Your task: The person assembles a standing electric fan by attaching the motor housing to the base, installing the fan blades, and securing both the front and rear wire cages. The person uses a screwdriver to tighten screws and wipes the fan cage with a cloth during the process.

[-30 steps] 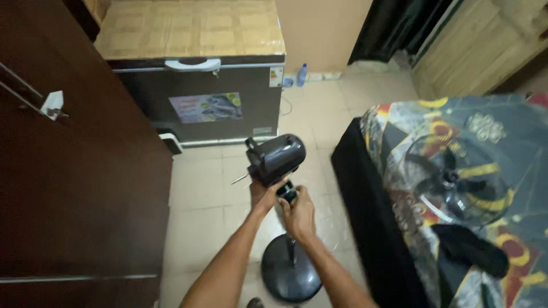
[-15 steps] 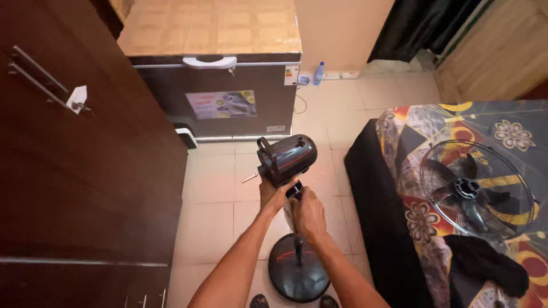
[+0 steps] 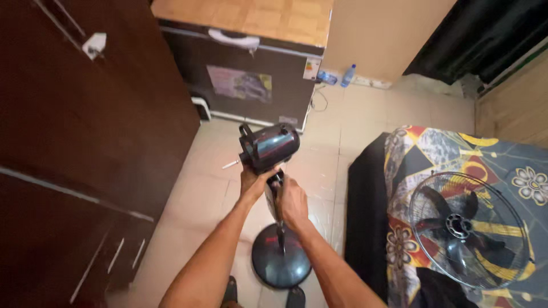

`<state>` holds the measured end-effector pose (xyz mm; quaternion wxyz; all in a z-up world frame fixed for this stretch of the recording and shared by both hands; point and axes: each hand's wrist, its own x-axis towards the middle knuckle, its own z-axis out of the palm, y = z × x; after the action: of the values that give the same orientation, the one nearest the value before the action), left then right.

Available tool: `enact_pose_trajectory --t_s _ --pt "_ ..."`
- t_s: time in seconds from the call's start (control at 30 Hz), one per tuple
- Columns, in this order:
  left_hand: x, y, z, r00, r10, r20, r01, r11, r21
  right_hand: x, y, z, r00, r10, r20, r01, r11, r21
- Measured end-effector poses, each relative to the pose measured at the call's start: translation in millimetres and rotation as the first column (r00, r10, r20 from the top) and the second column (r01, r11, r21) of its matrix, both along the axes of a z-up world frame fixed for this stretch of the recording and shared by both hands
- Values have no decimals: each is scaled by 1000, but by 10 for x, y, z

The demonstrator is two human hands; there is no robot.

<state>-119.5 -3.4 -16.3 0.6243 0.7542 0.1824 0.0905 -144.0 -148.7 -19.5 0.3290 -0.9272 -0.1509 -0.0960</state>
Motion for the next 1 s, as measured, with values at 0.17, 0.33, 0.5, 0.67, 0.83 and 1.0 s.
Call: enact_pose_trajectory --t_s 0.17,0.33,0.5,0.67,0.83,1.0 --pt "-144 -167 9 999 36 0 -36 997 -68 60 -138 -134 866 -83 -493 225 945 236" --pt "-222 -168 -59 997 53 64 -54 998 14 -64 -115 -83 779 -19 -627 367 824 431" --pt "-184 -241 -133 999 -34 -17 32 996 -89 -138 -161 -183 977 -117 -181 127 991 45" --pt "-165 -302 -15 999 -32 -31 33 999 38 -206 -196 -17 766 -147 -626 403 868 290" --pt "-9 -226 -60 997 -51 -56 55 996 71 -115 -149 -207 983 -181 -11 181 970 164" --pt "91 -142 -208 987 -10 -163 25 995 94 216 -105 -373 571 217 -792 655 460 599"
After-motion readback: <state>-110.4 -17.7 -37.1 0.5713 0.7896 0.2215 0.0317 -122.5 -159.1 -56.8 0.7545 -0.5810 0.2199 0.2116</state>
